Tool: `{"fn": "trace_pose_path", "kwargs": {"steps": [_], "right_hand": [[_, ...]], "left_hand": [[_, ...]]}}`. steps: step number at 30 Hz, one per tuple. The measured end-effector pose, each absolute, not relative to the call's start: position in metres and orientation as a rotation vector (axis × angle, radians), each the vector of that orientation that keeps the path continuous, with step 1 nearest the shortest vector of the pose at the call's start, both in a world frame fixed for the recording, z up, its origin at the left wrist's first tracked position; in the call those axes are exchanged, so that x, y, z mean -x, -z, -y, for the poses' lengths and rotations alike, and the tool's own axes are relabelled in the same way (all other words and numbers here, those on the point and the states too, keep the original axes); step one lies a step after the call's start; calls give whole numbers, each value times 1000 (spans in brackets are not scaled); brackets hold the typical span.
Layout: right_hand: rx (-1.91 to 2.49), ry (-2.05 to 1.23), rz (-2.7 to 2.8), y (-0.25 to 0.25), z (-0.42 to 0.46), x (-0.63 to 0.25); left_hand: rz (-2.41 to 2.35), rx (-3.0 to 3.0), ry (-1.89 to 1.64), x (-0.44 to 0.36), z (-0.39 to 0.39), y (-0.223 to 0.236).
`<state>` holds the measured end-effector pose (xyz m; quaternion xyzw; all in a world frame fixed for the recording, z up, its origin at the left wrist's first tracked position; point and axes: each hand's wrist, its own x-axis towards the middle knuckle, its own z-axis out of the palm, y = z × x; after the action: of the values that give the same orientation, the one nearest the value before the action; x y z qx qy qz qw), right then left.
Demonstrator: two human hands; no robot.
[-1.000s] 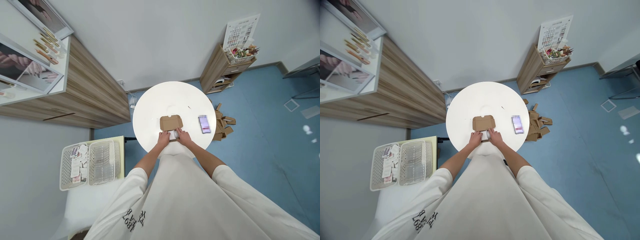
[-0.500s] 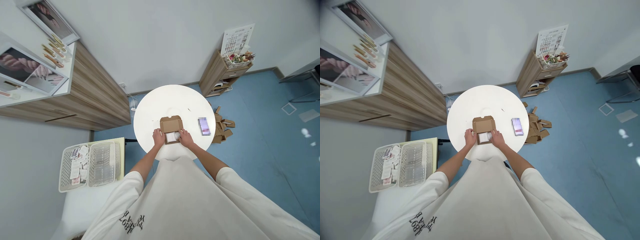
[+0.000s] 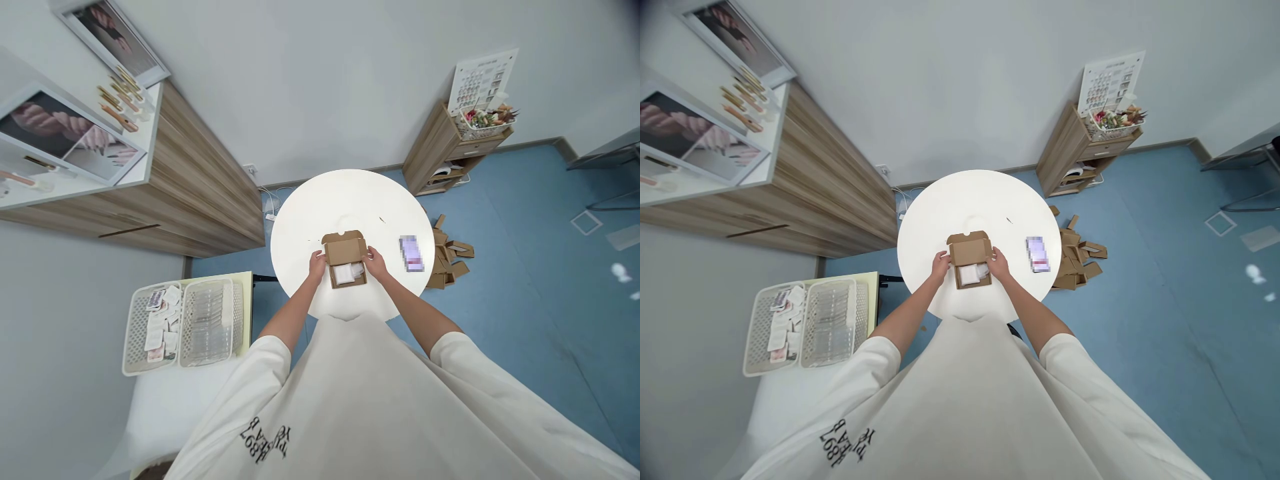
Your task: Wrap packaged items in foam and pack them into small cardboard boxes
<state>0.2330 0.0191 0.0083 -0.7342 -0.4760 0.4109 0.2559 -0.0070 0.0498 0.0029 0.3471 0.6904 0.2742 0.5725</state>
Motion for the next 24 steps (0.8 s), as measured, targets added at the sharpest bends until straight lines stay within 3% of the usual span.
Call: {"fn": "trace_pose_path", "kwargs": {"steps": [10,24], "right_hand": [[1802,-1310,1153,-12,-14,-228],[1853,-1351,1035,-18,-13,-225]], "left_hand": [[-1521,-865,-561,7,-47,-12],[-1462,-832,-564,8,-47,-10]]}}
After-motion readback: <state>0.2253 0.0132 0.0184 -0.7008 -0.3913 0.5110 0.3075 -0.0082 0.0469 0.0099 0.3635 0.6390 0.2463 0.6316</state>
